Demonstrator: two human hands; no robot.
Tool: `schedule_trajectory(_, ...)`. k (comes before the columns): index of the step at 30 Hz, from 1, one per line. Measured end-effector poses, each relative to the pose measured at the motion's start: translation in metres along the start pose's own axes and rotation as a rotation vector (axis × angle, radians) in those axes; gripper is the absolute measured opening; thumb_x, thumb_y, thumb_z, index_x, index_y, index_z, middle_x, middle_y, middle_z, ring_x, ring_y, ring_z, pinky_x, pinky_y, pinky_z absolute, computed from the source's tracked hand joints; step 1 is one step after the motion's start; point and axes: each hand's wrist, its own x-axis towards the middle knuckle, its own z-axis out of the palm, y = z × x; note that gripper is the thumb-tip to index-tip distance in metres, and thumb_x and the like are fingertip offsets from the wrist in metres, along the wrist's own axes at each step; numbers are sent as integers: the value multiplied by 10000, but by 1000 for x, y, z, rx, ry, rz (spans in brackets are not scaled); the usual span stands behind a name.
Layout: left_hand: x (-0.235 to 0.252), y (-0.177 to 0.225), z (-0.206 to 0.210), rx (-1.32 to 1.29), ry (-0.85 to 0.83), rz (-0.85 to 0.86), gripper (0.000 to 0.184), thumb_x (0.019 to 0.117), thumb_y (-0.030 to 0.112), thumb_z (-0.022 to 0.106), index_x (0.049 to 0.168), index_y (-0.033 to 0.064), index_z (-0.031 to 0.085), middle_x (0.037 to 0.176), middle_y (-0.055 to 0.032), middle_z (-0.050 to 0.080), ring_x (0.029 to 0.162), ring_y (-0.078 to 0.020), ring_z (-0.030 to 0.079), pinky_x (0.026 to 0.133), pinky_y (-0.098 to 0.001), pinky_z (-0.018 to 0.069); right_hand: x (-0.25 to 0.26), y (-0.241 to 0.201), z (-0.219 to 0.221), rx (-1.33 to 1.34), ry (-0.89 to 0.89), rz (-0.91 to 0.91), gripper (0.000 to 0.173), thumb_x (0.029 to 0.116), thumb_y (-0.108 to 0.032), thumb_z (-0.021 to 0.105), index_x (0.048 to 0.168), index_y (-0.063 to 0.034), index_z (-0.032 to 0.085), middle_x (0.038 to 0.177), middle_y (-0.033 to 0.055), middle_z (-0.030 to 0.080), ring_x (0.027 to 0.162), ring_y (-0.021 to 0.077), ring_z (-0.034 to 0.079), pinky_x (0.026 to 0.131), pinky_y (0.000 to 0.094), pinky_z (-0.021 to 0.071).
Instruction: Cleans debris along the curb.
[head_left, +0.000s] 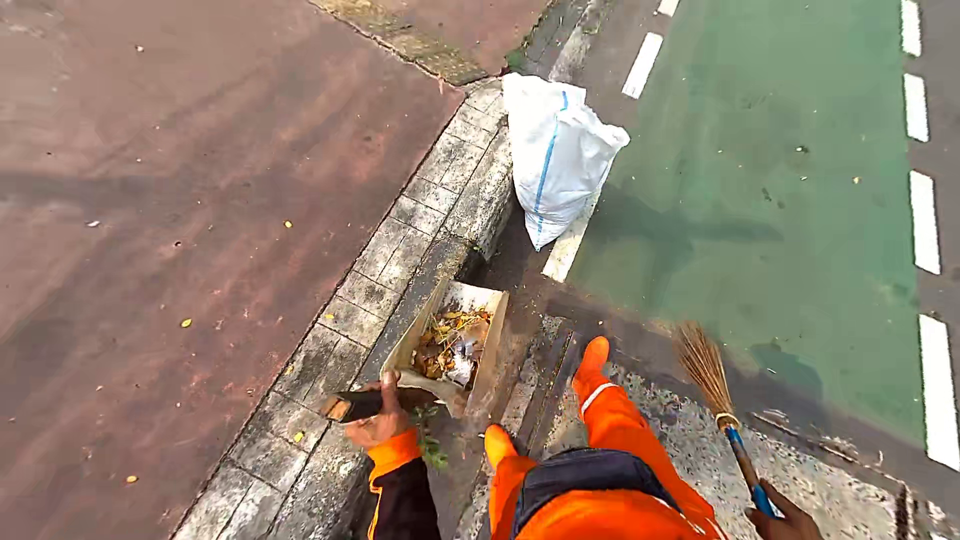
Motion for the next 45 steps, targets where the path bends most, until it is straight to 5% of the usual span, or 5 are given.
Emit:
schedule_trajectory(15, 21, 262, 194, -351, 292, 308, 165, 1014, -8, 445, 895, 91, 501, 557, 40, 552, 485, -135, 610, 524, -304, 591, 199, -427, -205, 110, -155, -677, 285, 1042, -164, 623, 1309, -89, 690, 856, 93, 647, 490, 108, 450, 451, 279, 410)
schedule_trajectory(26, 39, 312, 291, -329, 199, 373, 240, 1046, 124, 400, 854, 108, 543, 612, -20, 595, 553, -189, 642, 618, -352, 623, 234, -787, -146, -238, -124, -1016, 624, 826, -476, 853, 1230, -17, 728, 1208, 261, 699, 1197, 442, 631, 1039, 659, 459)
schedule_trajectory(31, 34, 340, 309, -309, 91, 373, 242, 1037, 276, 557, 852, 130, 613, 684, -15, 630, 620, -174, 662, 650, -340, 619, 234, -844, -73, -492, -239, -974, 807, 791, -569, 844, 1337, -6, 656, 1324, 263, 638, 1291, 428, 568, 1089, 605, 434)
schedule_trajectory(34, 25, 353, 316, -276, 49, 397, 244, 1020, 300, 567, 861, 132, 646, 727, -5, 648, 663, -160, 672, 675, -323, 612, 254, -868, -58, -627, -232, -997, 373, 929, -293, 715, 1172, -10, 731, 1215, 246, 695, 1210, 418, 628, 1031, 621, 468)
schedule_trajectory(45, 57, 425, 465, -109, -83, 333, 159, 973, 322, 672, 910, 180, 642, 730, 37, 660, 657, -138, 677, 663, -310, 619, 318, -943, -176, -612, -277, -1056, 355, 1064, -252, 525, 959, 27, 719, 1022, 276, 703, 1032, 453, 665, 891, 658, 483)
